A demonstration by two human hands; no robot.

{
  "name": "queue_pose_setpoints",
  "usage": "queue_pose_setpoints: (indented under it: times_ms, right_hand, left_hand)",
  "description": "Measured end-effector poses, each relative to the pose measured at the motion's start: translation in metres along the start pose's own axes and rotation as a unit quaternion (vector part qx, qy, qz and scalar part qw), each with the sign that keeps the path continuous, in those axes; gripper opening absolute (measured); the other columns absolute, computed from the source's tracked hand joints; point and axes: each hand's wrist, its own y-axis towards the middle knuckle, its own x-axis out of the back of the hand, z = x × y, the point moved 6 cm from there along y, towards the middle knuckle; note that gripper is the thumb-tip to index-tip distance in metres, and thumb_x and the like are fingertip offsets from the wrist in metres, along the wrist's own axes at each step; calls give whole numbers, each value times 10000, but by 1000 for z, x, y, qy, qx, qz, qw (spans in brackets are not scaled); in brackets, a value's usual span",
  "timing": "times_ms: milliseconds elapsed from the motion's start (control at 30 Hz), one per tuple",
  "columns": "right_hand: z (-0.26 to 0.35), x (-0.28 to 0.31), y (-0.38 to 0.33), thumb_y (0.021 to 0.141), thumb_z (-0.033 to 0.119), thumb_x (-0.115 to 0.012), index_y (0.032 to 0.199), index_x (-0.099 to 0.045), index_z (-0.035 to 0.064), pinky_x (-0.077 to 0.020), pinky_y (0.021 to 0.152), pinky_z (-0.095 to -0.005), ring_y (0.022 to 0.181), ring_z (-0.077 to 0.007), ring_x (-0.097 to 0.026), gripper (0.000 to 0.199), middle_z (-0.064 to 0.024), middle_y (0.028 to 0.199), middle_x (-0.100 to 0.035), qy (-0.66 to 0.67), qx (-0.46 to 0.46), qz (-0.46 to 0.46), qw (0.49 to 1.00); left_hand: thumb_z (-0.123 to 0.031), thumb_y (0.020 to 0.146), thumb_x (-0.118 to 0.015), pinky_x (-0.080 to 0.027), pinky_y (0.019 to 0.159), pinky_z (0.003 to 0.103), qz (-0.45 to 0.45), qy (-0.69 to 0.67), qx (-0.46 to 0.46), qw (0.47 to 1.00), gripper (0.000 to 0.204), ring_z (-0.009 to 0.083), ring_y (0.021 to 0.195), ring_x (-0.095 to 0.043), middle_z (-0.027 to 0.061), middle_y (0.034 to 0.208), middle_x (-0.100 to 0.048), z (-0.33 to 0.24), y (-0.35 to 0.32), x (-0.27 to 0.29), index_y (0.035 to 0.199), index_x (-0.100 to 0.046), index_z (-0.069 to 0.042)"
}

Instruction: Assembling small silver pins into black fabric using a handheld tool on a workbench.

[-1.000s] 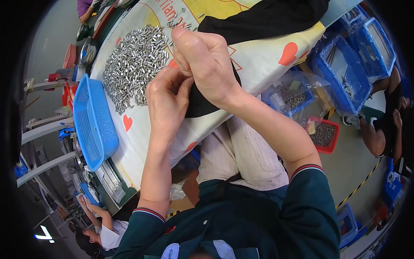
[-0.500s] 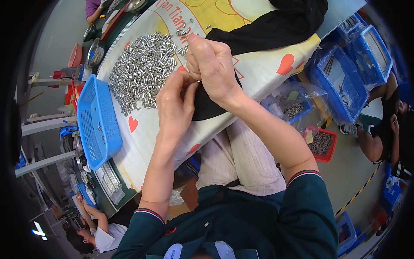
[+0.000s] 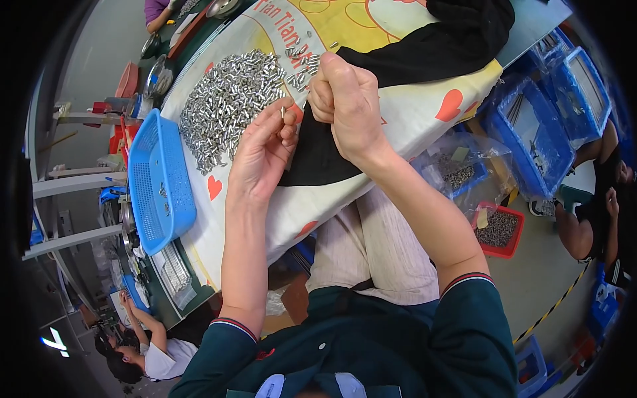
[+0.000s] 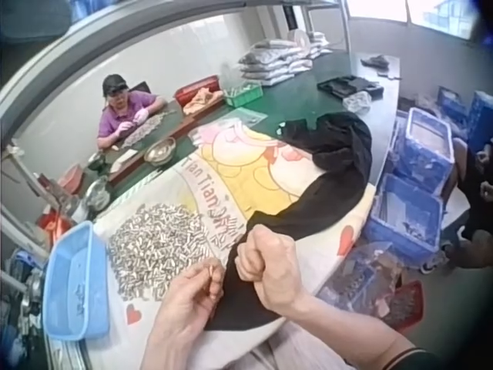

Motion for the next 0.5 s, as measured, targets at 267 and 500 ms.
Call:
queue_pose_setpoints:
  times_ms: [267, 500]
  right_hand:
    - [-1, 0, -1, 892, 298, -337, 528, -264, 96, -168, 405, -244, 402, -77, -163, 422, 18, 443, -223, 2, -5, -3, 1000]
    - [-1, 0, 0, 888, 295, -342, 528, -272, 96, -168, 407, -244, 401, -78, -164, 417, 17, 441, -225, 3, -3, 2, 1000]
  left_hand:
    - [-144, 842, -513, -418, 550, 187, -76, -25, -26, 996, 140, 73, 596, -487, 31, 750, -562, -9, -2, 2, 815, -535, -8]
    - [-49, 733, -625, -321, 424, 245, -165, 648, -356, 653, 114, 79, 439, -397, 39, 538, -477, -28, -9, -20, 843, -642, -28]
